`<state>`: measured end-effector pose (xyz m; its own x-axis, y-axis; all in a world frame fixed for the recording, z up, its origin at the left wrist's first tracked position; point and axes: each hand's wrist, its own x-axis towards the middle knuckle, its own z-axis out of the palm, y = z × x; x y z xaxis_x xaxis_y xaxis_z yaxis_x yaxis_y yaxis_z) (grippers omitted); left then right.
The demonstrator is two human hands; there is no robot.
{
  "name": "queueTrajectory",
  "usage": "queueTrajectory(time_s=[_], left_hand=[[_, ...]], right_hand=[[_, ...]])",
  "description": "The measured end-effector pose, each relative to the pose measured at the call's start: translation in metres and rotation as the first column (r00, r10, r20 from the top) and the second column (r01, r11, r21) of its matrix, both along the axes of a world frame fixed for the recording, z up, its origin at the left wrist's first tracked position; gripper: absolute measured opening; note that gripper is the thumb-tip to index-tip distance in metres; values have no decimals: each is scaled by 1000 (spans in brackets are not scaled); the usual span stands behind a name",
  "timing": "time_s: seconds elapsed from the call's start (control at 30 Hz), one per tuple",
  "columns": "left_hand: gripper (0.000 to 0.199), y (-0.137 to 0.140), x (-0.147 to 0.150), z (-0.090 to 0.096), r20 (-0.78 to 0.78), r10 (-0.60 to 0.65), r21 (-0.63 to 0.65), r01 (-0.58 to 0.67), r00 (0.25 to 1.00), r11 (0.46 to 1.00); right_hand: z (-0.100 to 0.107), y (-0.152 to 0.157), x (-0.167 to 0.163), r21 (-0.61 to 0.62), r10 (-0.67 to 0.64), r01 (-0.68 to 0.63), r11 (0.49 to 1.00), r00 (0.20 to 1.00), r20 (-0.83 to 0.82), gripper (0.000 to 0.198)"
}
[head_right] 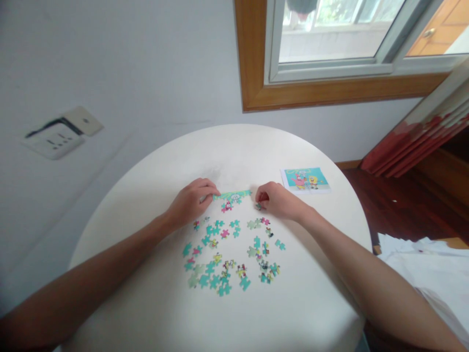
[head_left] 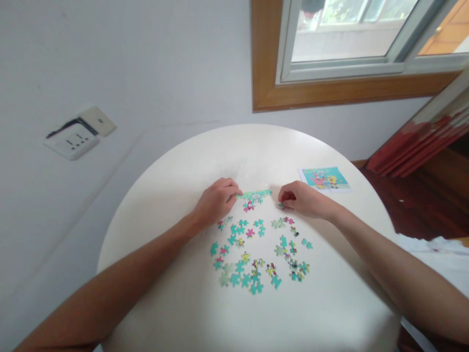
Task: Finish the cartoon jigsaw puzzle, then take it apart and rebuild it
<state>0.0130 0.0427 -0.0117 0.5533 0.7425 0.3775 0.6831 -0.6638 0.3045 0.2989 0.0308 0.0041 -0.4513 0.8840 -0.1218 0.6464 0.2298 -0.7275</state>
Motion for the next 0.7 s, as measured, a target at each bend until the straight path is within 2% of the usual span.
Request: queueTrajectory(time_s=[0.13, 0.27, 0.5, 0.7], left_hand=[[23, 1, 0, -1, -1, -9, 2, 9, 1000, 1000], [24, 1, 0, -1, -1, -21, 4, 21, 1000, 1000], [24, -1, 1, 0, 3, -43, 6, 43, 999, 999], [25, 1, 1, 0, 12, -28, -5, 28, 1000, 1000]], right_hand=[[-4, 7, 1, -137, -39, 16, 990, 985, -168, 10], [-11, 10, 1, -213, -64, 11, 977, 968, -243, 7], [-14, 11, 1, -236, -55, -21, 971, 950, -308, 3], [-13, 11, -1, -212, -60, 6, 977, 967, -248, 5]])
